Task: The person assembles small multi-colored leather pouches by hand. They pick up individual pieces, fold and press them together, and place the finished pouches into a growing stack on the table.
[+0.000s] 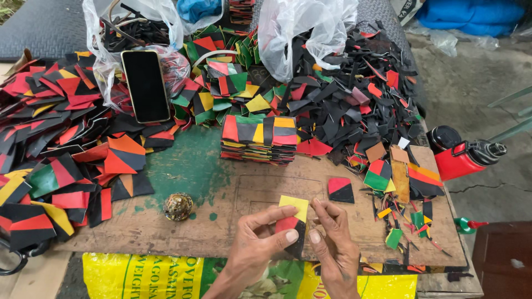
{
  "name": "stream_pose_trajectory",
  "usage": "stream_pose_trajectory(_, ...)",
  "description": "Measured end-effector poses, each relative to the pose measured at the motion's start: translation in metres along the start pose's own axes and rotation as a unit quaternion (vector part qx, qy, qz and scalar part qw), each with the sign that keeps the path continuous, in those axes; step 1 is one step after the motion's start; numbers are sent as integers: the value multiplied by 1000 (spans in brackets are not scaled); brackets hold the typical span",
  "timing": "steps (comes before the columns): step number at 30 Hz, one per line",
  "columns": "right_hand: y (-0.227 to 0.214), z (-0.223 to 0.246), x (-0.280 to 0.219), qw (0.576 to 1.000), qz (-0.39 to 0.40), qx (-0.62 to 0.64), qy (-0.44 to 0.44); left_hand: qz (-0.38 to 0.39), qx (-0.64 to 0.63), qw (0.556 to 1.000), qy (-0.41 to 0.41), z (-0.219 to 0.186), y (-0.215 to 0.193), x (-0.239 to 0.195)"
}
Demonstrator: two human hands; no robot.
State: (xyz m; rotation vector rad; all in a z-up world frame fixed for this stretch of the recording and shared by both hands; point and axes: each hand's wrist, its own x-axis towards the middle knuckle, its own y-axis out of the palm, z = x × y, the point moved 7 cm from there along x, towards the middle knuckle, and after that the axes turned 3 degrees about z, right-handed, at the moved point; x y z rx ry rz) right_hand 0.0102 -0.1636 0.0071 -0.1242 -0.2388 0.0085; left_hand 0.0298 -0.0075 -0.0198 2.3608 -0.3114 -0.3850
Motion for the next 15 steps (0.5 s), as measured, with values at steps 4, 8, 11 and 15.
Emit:
stream_pose_trajectory(4,-1,-3,-2,1000,1,-21,-1,3,20,1000,18,-1,0,1)
stream_pose_trajectory(8,-1,-9,-6,1000,0,-7,10,-10,42,999,8,4,-4,2)
stream_pose_trajectory(11,3,-7,-13,1000,1,-22,-3,-10,34,999,30,2,-5,5)
stream_pose_trajectory(15,3,-10,-18,999,-20,-27,8,-15,38,999,34,1,-7,6)
